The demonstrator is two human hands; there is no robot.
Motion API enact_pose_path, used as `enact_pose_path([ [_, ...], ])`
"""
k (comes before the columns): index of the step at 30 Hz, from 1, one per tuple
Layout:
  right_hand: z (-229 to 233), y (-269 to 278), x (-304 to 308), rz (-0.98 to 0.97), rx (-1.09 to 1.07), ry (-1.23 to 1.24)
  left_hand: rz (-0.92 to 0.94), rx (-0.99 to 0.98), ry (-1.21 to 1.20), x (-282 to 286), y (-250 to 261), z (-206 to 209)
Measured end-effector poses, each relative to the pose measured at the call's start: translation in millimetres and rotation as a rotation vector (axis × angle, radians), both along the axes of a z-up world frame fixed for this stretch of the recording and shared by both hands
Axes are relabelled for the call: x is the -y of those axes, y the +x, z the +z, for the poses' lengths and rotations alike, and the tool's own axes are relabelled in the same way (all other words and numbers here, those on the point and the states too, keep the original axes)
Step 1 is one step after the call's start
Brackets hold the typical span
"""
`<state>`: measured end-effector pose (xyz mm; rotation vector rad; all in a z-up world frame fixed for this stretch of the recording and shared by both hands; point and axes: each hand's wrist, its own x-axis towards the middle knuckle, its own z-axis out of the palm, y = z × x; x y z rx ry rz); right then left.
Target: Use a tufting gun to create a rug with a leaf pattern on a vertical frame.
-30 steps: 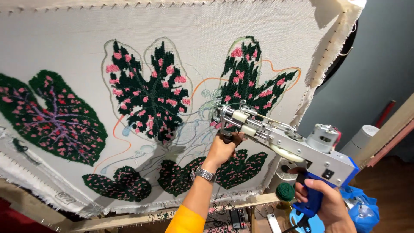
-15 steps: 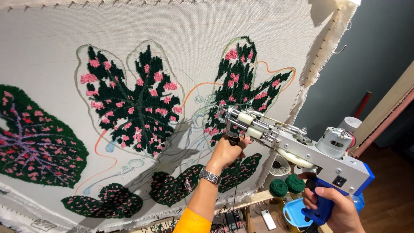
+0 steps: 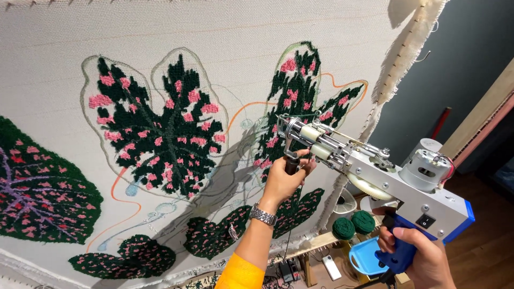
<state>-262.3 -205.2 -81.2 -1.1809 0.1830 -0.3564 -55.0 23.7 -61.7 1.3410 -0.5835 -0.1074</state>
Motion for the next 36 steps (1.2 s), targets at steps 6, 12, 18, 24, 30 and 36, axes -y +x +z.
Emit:
enact_pose_path([
  [6, 8.2, 1.0, -14.5, -0.054, -0.043, -0.057, 0.109, 0.014, 0.072, 3.6, 5.0, -6.1],
  [12, 0.2, 0.7, -14.1, -0.075, -0.043, -0.027, 0.175, 0.011, 0.125, 8.2, 6.6, -2.3],
  [18, 2.7, -1.4, -20.1, -0.083, -0.009, 0.018, 0.253, 0.078, 0.164, 14.5, 12.6, -0.7],
  [24, 9.0, -0.2, -23.6, -0.085, -0.010, 0.013, 0.261, 0.130, 0.152, 16.7, 20.1, 3.1],
  [30, 17.3, 0.7, -31.0, -0.124, -0.049, -0.009, 0.242, 0.115, 0.147, 14.9, 21.6, 6.2],
  [36, 13.9, 2.7, -30.0, -0.134, -0.073, -0.010, 0.238, 0.082, 0.162, 10.5, 19.0, 6.5],
])
